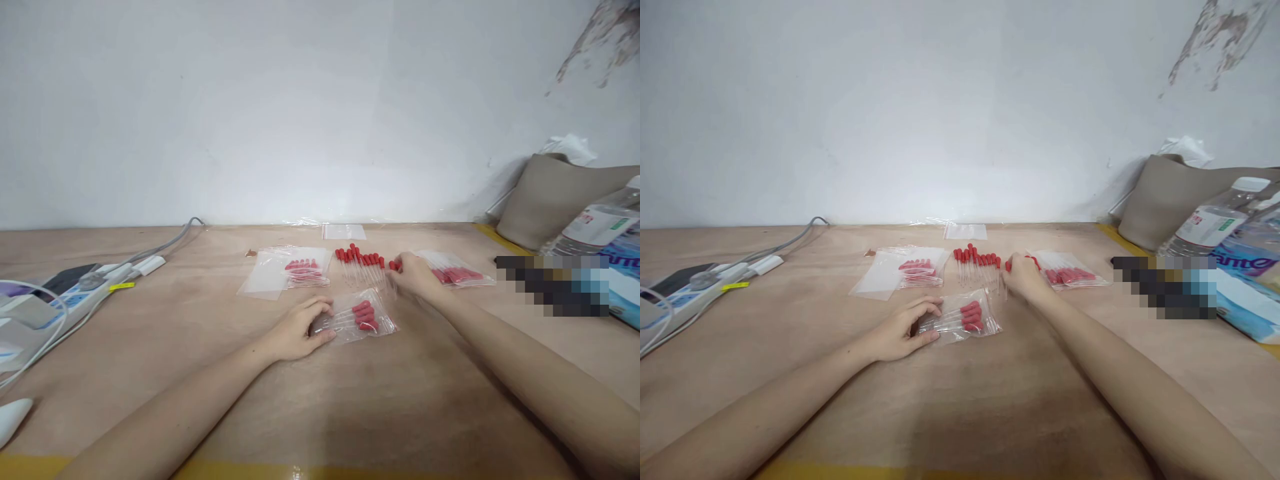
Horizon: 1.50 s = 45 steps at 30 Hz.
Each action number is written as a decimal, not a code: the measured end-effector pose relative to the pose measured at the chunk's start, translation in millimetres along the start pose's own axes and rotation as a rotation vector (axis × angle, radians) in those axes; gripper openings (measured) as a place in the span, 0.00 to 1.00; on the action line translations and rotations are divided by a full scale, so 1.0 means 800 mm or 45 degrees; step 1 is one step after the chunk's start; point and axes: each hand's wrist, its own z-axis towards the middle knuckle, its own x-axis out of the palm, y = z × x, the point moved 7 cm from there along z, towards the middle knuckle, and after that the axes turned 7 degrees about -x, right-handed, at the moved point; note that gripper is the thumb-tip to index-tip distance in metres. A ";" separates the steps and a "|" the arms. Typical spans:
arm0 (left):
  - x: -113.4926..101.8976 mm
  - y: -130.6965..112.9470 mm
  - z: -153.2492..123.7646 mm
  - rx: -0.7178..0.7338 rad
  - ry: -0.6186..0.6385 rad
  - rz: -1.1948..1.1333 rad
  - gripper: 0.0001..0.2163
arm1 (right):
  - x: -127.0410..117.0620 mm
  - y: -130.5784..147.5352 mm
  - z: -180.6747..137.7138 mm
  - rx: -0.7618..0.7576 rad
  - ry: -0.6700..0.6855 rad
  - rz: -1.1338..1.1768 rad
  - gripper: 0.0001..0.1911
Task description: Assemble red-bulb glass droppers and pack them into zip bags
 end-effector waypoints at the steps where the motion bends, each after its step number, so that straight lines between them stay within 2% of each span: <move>1: -0.001 0.000 0.000 -0.001 -0.005 -0.014 0.11 | 0.005 0.000 0.006 0.042 0.043 -0.034 0.10; 6: -0.003 -0.004 -0.001 0.013 0.005 -0.080 0.10 | 0.018 0.009 0.014 0.161 0.139 -0.035 0.18; 10: -0.003 -0.005 -0.001 0.017 0.017 -0.092 0.09 | -0.003 0.007 0.008 0.177 0.079 0.093 0.15; 12: -0.003 -0.005 -0.001 0.021 0.023 -0.078 0.10 | -0.014 0.003 0.001 0.190 0.041 0.453 0.09; 15: -0.002 -0.005 -0.002 0.031 0.016 -0.047 0.11 | -0.011 -0.003 -0.020 0.305 0.052 1.196 0.03; 18: -0.002 -0.004 -0.002 0.029 0.007 -0.032 0.11 | -0.003 -0.008 -0.044 0.384 -0.065 1.569 0.04; 23: -0.002 -0.005 -0.002 0.030 0.012 -0.042 0.11 | 0.011 -0.019 -0.067 0.345 -0.309 1.528 0.14; 26: -0.002 -0.005 -0.002 0.028 0.007 -0.042 0.11 | 0.015 -0.021 -0.071 0.339 -0.346 1.472 0.17; 29: -0.002 -0.006 -0.002 0.035 0.012 -0.032 0.11 | 0.021 -0.015 -0.075 0.381 -0.284 1.558 0.15; 34: -0.001 -0.004 -0.002 0.031 0.015 0.001 0.13 | 0.032 0.005 -0.083 0.412 -0.154 1.868 0.09; 39: -0.001 -0.005 -0.002 0.046 0.008 0.015 0.17 | 0.038 0.017 -0.089 0.371 0.000 1.865 0.06; 45: -0.001 -0.006 -0.003 0.029 0.012 0.006 0.19 | 0.038 0.011 -0.088 0.454 -0.028 2.019 0.07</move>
